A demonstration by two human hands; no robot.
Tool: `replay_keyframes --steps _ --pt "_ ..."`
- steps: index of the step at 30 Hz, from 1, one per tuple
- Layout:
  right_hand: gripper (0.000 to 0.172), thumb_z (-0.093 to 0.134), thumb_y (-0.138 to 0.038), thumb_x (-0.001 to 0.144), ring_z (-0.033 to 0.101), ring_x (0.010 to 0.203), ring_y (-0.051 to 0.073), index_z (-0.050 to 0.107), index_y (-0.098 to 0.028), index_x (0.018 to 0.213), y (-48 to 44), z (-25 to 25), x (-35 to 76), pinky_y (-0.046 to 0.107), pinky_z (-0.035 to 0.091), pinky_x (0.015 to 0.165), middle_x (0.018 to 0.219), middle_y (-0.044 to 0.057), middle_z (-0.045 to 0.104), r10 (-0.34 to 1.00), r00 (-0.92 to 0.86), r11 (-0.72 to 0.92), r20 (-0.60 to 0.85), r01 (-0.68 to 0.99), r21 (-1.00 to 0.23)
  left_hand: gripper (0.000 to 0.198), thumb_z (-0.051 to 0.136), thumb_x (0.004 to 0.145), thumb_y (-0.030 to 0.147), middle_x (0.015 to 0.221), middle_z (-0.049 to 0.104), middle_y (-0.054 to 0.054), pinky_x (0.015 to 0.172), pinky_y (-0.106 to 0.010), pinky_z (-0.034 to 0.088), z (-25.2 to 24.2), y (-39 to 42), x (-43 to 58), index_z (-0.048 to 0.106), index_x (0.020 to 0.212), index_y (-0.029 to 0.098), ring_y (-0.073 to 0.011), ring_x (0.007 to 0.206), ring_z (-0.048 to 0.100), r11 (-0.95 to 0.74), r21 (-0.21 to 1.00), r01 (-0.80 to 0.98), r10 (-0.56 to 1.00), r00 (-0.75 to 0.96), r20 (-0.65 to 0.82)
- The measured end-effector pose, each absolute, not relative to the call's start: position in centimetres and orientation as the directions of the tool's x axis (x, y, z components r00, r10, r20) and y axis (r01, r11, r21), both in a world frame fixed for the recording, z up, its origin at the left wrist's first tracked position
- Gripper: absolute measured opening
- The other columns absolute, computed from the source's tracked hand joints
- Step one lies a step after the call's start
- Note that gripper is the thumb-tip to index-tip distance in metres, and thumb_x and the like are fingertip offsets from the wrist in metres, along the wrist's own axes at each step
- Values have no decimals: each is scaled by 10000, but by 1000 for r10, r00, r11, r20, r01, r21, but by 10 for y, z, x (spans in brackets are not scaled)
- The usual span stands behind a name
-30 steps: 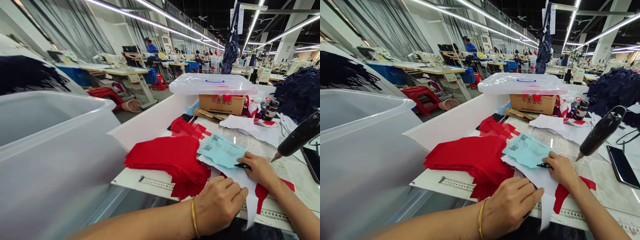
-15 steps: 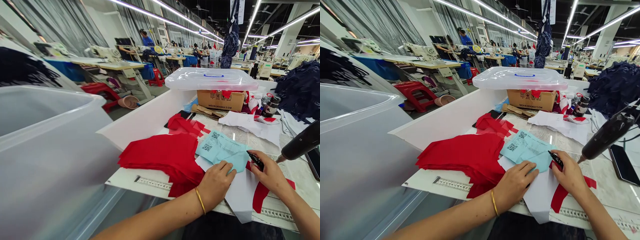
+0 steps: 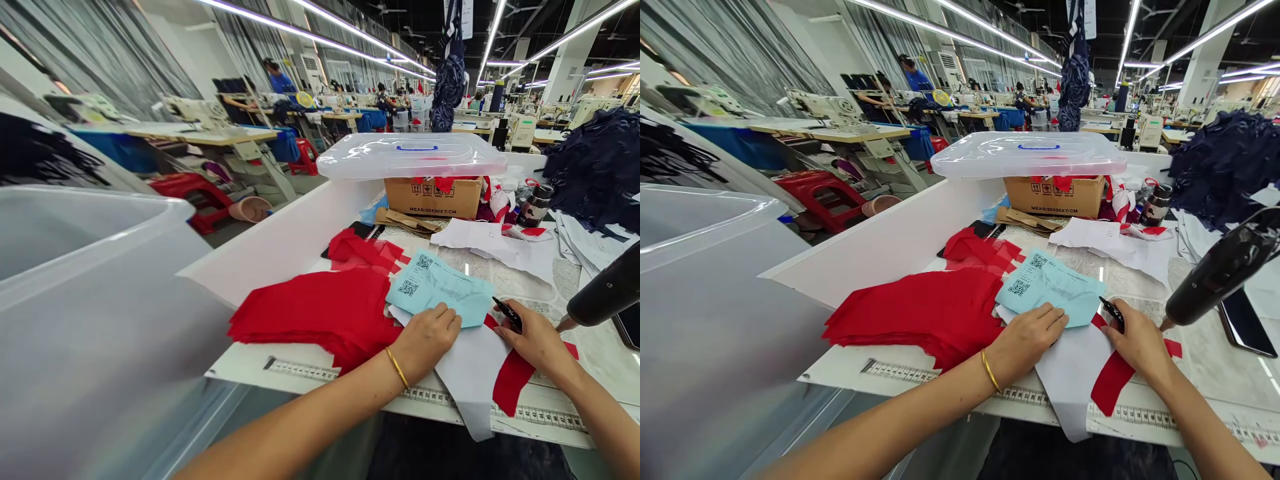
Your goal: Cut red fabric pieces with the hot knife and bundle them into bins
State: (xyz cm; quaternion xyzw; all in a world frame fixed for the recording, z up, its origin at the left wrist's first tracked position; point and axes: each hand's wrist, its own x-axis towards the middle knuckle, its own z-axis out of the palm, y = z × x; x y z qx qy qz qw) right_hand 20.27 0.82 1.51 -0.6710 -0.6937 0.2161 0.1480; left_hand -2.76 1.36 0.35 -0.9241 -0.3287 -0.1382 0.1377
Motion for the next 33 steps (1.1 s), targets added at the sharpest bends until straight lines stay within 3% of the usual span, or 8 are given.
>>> replay_keyframes --steps 3,6,12,15,19,24,27,33 --pt "175 590 -298 800 636 754 234 612 -257 969 14 18 201 289 378 589 797 12 699 993 -52 -8 -107 870 -493 200 457 937 60 828 684 -67 677 -312 554 17 13 -34 597 818 139 -190 767 627 -765 -125 632 476 685 551" --pt "120 606 -262 807 628 763 220 602 -247 926 21 20 200 277 363 601 819 9 703 990 -53 -16 -132 882 -471 206 459 970 123 880 702 -87 760 -342 578 32 0 -40 605 825 131 -195 840 651 -780 -130 612 367 616 697" --pt "173 570 -193 794 633 765 218 633 -249 945 34 18 197 268 342 584 830 17 704 998 23 -44 -57 910 -413 253 430 966 91 958 734 -112 832 -305 594 7 -32 -34 624 807 122 -191 929 691 -824 -164 543 333 697 635" --pt "244 563 -245 809 628 802 232 621 -235 1046 32 17 197 291 371 594 1020 56 693 996 62 -32 58 908 -418 243 423 954 69 1004 726 -137 860 -319 590 -15 -39 -29 627 826 105 -218 997 689 -803 -155 575 381 697 608" --pt "531 513 -266 819 583 710 184 459 -243 1347 14 23 195 317 444 598 1150 88 621 972 110 43 205 781 -623 208 430 954 67 1021 718 -148 858 -330 586 -22 -44 -26 625 891 99 -229 1025 686 -777 -164 608 413 688 596" --pt "608 449 -377 931 561 643 129 214 -336 1491 -23 22 181 290 507 546 1133 73 597 988 -10 151 156 311 -938 217 402 979 95 1050 706 -153 850 -330 574 -14 -49 -24 611 1038 81 -237 1052 681 -763 -171 624 458 707 539" --pt "691 467 -440 938 587 637 130 115 -339 1524 -38 8 169 296 527 520 1175 103 604 995 -43 94 89 140 -986 221 401 984 102 1034 707 -141 845 -311 574 -14 -47 -24 609 1051 75 -226 1029 687 -770 -154 619 453 701 551" --pt "702 506 -407 906 655 724 164 201 -285 1526 -35 -15 163 328 582 592 1137 118 644 995 -98 20 2 186 -982 232 398 983 95 913 706 -103 782 -268 582 -15 -37 -24 619 915 95 -189 922 694 -795 -116 596 416 674 611"
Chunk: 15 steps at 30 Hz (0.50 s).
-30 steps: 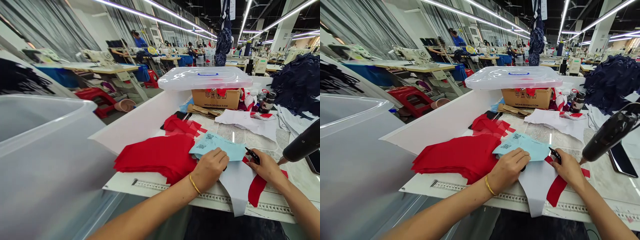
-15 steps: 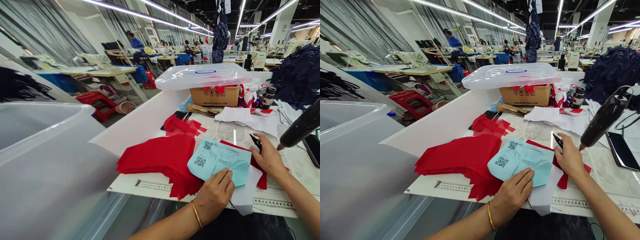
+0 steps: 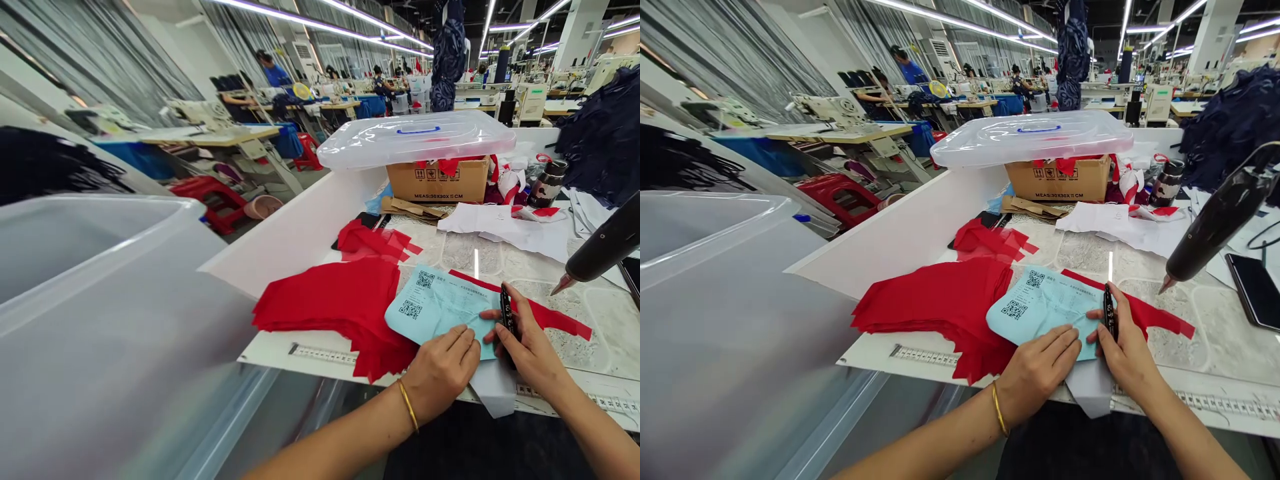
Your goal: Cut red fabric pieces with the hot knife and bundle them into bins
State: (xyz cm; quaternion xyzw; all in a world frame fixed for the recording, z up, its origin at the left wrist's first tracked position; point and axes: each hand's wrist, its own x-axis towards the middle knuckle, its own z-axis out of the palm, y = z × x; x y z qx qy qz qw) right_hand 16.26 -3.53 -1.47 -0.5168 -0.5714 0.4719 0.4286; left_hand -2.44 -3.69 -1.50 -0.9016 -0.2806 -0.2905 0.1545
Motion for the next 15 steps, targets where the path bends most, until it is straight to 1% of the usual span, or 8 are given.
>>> replay_keyframes --steps 2,5,7,8,10,12,13,15 --pt "742 523 -437 894 661 708 164 182 -277 1533 -32 -14 164 337 591 589 1125 121 656 996 -89 5 -10 168 -986 224 413 986 122 863 693 -89 768 -263 583 -13 -37 -23 611 883 102 -184 892 694 -797 -93 597 429 667 608" --pt "783 535 -510 881 676 705 159 172 -277 1534 -29 -11 166 354 611 626 1127 119 661 994 -104 -2 -21 179 -984 200 441 989 180 851 681 -89 708 -277 584 -11 -40 -19 614 920 106 -197 872 693 -782 -91 617 461 670 582" --pt "785 549 -558 867 683 695 155 211 -284 1521 -29 -9 166 364 621 647 1133 116 662 995 -103 18 -2 191 -981 183 447 972 151 879 686 -100 668 -280 576 -11 -43 -18 622 949 103 -209 867 693 -766 -125 631 466 679 567" --pt "767 564 -575 857 685 689 156 265 -284 1500 -29 -9 167 369 625 654 1128 113 665 995 -96 29 11 189 -982 183 447 960 130 902 692 -109 664 -282 573 -11 -45 -17 627 950 100 -216 876 693 -758 -143 636 463 680 568" --pt "662 598 -591 838 688 688 163 443 -261 1390 -29 -7 168 367 628 654 1095 107 677 997 -69 46 35 170 -984 192 446 945 108 952 703 -127 689 -287 571 -12 -48 -16 637 939 95 -228 912 690 -742 -160 651 459 668 586" --pt "517 623 -581 831 690 700 172 592 -229 1210 -31 -5 170 355 627 659 1044 102 690 999 -28 48 44 153 -987 198 451 938 108 1010 714 -138 732 -296 570 -14 -51 -16 648 950 93 -239 960 686 -726 -155 669 461 642 613" --pt "465 628 -567 835 692 714 176 623 -224 1148 -32 -3 171 347 625 663 1035 103 695 999 -5 48 48 144 -988 201 453 936 108 1041 719 -141 753 -300 569 -16 -53 -16 652 961 95 -242 979 683 -719 -156 678 464 634 619" --pt "419 608 -543 861 700 774 194 624 -240 1151 -35 0 175 348 621 681 1086 113 696 998 14 52 53 99 -994 203 456 934 107 1086 724 -149 777 -307 563 -19 -56 -14 655 971 101 -240 996 683 -699 -166 695 469 621 628"
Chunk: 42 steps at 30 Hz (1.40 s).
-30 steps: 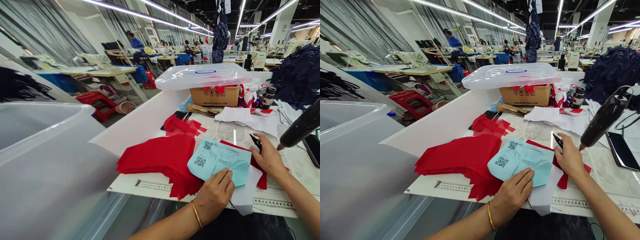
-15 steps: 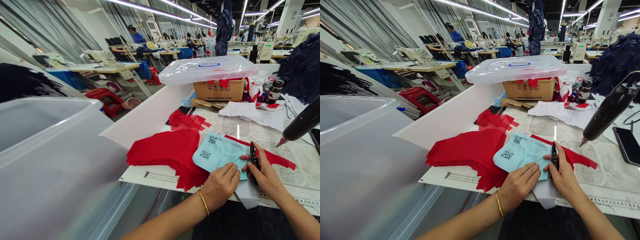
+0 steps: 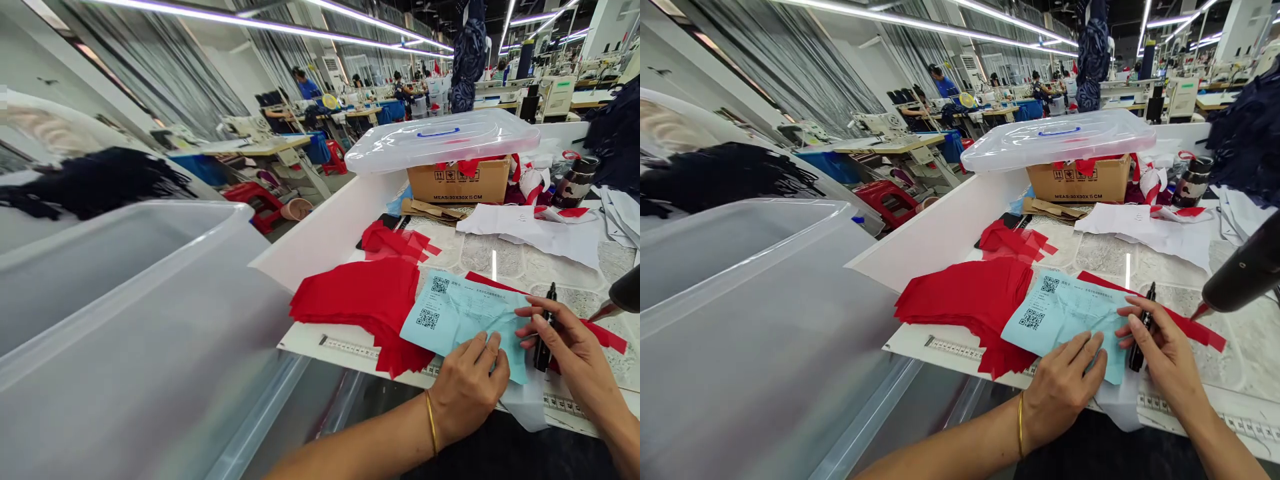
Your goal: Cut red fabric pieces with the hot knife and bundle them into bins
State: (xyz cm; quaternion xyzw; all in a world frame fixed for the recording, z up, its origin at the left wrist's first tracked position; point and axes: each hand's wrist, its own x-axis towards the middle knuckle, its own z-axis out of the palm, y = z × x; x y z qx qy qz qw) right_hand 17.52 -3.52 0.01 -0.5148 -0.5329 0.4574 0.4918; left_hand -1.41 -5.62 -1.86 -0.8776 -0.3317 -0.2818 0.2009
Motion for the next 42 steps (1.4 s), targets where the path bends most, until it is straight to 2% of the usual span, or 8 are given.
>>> replay_keyframes --steps 7,12,15,17,21,28,35,42 --pt "660 680 -646 747 644 1149 348 487 -379 1319 -50 13 190 481 600 822 1372 138 592 985 -111 105 130 -207 -973 171 501 895 79 1073 729 -201 743 -329 542 -26 -64 -2 651 977 72 -250 921 696 -637 -177 750 494 574 653" --pt "352 748 -412 788 730 757 248 530 -319 1049 -57 8 186 388 610 652 988 85 744 991 -12 129 130 -93 -987 112 571 865 71 1052 723 -216 733 -338 533 -28 -66 4 649 944 53 -251 876 696 -626 -133 769 515 535 670" --pt "265 609 -497 880 655 539 188 528 -281 1011 -59 2 175 301 548 495 730 36 716 989 16 146 145 -146 -978 114 572 871 75 1057 719 -223 724 -342 530 -27 -67 5 647 954 51 -256 889 692 -625 -126 770 530 538 655" --pt "340 467 -559 933 616 505 177 557 -252 1049 -60 0 168 287 519 467 666 41 688 992 10 127 127 -161 -979 121 552 888 89 1066 720 -219 716 -345 531 -26 -67 5 651 953 63 -247 875 688 -614 -124 780 544 532 649" --pt "493 364 -582 957 517 458 147 629 -198 1118 -62 -1 158 268 460 444 566 9 584 993 103 60 59 -6 -998 153 515 901 96 1056 729 -204 687 -328 536 -26 -67 6 665 926 84 -224 841 679 -598 -120 793 540 509 670" --pt "401 574 -595 859 501 497 136 749 -237 901 -57 -9 163 247 429 428 602 16 584 946 279 95 164 244 -965 141 545 880 87 1043 734 -205 705 -329 560 -26 -67 4 680 915 64 -234 853 684 -613 -99 784 525 497 691" --pt "385 709 -629 701 636 627 199 719 -246 741 -51 2 157 304 546 571 721 43 711 936 287 84 205 383 -920 149 551 874 83 1051 736 -193 717 -331 563 -26 -67 4 690 930 82 -225 860 678 -602 -103 792 525 490 696" --pt "450 632 -668 750 501 470 140 627 -236 625 -50 6 158 261 449 459 507 -8 534 924 309 58 225 470 -881 164 532 879 81 1048 738 -181 727 -334 559 -25 -67 5 689 926 85 -226 870 674 -593 -78 801 534 464 707"
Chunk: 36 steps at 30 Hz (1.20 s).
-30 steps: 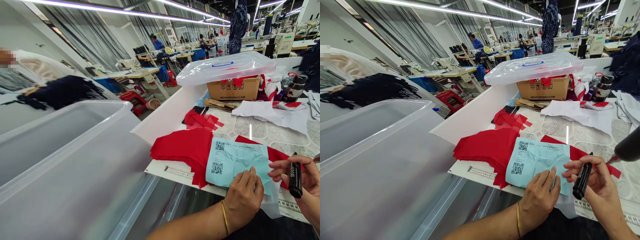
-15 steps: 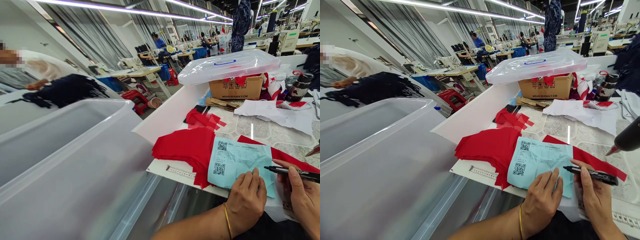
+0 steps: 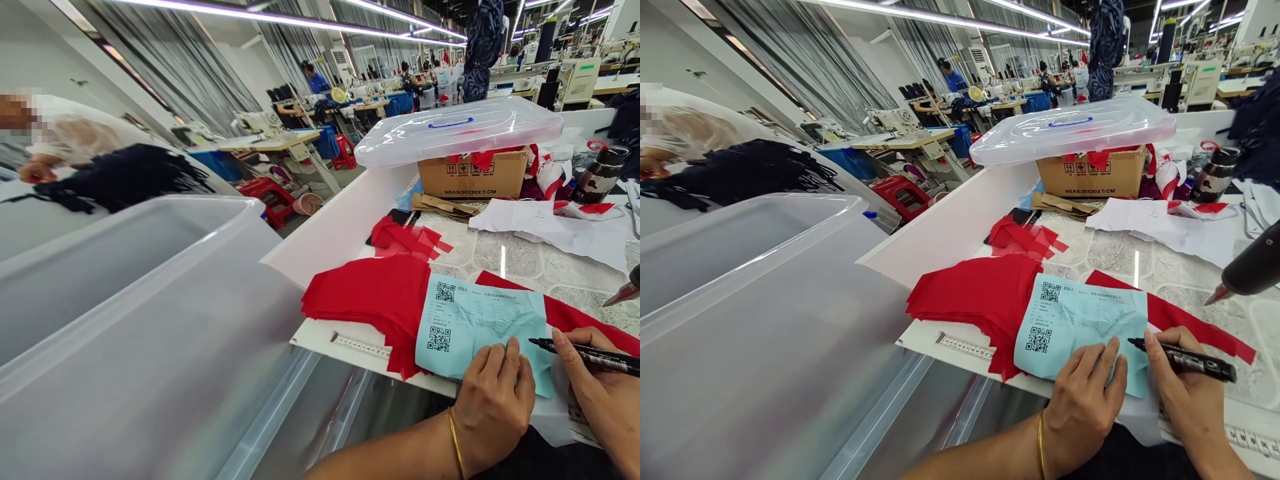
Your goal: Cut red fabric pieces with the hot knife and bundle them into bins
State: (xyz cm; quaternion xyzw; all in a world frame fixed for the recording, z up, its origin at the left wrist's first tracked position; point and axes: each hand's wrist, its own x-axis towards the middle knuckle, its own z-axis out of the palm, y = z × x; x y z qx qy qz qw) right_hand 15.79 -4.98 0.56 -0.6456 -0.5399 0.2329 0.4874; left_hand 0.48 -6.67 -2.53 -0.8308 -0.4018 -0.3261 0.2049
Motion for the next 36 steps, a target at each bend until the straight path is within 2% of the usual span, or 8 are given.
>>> replay_keyframes --steps 7,18,28,36 --pt "446 609 -631 808 435 459 115 593 -222 632 -46 0 156 245 404 440 532 -19 506 936 266 95 233 444 -891 196 502 891 72 1079 730 -184 761 -347 557 -25 -67 3 688 954 75 -236 873 674 -607 -72 792 553 485 678" --pt "341 622 -535 847 500 526 121 648 -209 751 -43 -11 155 242 434 482 637 0 601 938 218 150 270 446 -882 270 435 916 50 1103 732 -181 766 -375 565 -23 -67 -1 689 1008 64 -260 916 680 -636 -98 766 542 533 650" --pt "374 605 -505 864 448 462 102 582 -210 637 -44 -6 154 229 396 436 532 -32 509 934 162 224 320 432 -874 263 440 923 54 1118 728 -182 770 -371 560 -22 -67 -1 683 1024 65 -256 938 678 -634 -101 767 547 537 642" --pt "325 633 -499 852 469 487 104 636 -205 714 -44 -10 154 231 409 457 587 -20 566 934 192 198 301 425 -884 244 466 914 49 1124 724 -185 787 -375 555 -24 -68 0 675 1039 69 -257 961 674 -632 -96 769 558 537 632"
